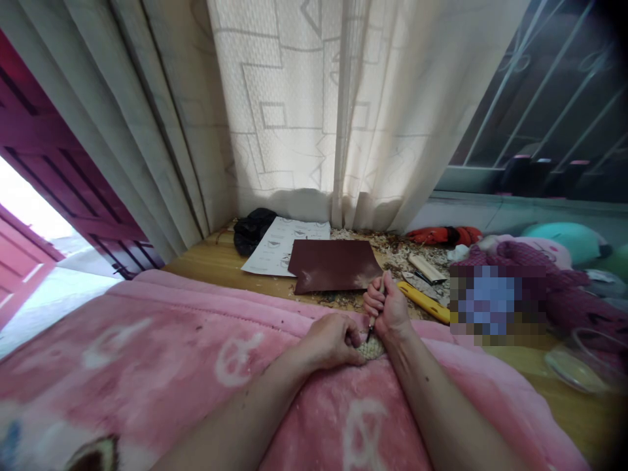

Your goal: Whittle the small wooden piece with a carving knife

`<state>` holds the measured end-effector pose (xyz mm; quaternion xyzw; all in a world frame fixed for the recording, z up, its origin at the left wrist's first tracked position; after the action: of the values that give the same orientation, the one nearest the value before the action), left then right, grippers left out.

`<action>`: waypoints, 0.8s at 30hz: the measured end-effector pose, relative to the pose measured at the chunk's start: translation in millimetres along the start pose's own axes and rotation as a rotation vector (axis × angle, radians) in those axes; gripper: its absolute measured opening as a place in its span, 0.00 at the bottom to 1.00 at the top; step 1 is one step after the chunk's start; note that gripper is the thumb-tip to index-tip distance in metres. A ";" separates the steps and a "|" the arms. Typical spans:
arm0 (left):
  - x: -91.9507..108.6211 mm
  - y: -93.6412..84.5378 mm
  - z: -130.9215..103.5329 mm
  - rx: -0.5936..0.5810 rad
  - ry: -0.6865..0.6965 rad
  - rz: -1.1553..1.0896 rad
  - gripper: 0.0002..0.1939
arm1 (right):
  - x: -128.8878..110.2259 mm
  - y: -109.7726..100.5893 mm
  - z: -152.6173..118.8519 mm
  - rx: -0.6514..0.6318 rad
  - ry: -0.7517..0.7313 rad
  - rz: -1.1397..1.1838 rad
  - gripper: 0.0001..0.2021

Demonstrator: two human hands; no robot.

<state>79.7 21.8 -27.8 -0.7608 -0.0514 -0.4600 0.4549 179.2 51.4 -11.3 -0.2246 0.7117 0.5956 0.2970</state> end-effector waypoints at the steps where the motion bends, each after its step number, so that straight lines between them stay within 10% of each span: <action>1: -0.2 0.0 0.0 -0.001 -0.003 -0.002 0.13 | -0.2 -0.5 -0.1 0.017 -0.005 -0.013 0.20; 24: 1.8 -3.3 -3.8 -0.008 -0.109 0.029 0.14 | -8.0 3.4 -10.2 0.210 -0.176 -0.302 0.19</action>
<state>76.6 20.4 -23.7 -0.7874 -0.0633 -0.4113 0.4548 181.1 41.8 -2.2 -0.2435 0.6996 0.4842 0.4657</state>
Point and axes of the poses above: each hand's wrist, its own z-axis towards the middle knuckle, its own y-axis out of the palm, x = y × z, the point moved 8 cm from there along z, towards the middle knuckle, and after that the axes turned 4 degrees about -z, right-handed, at the moved point
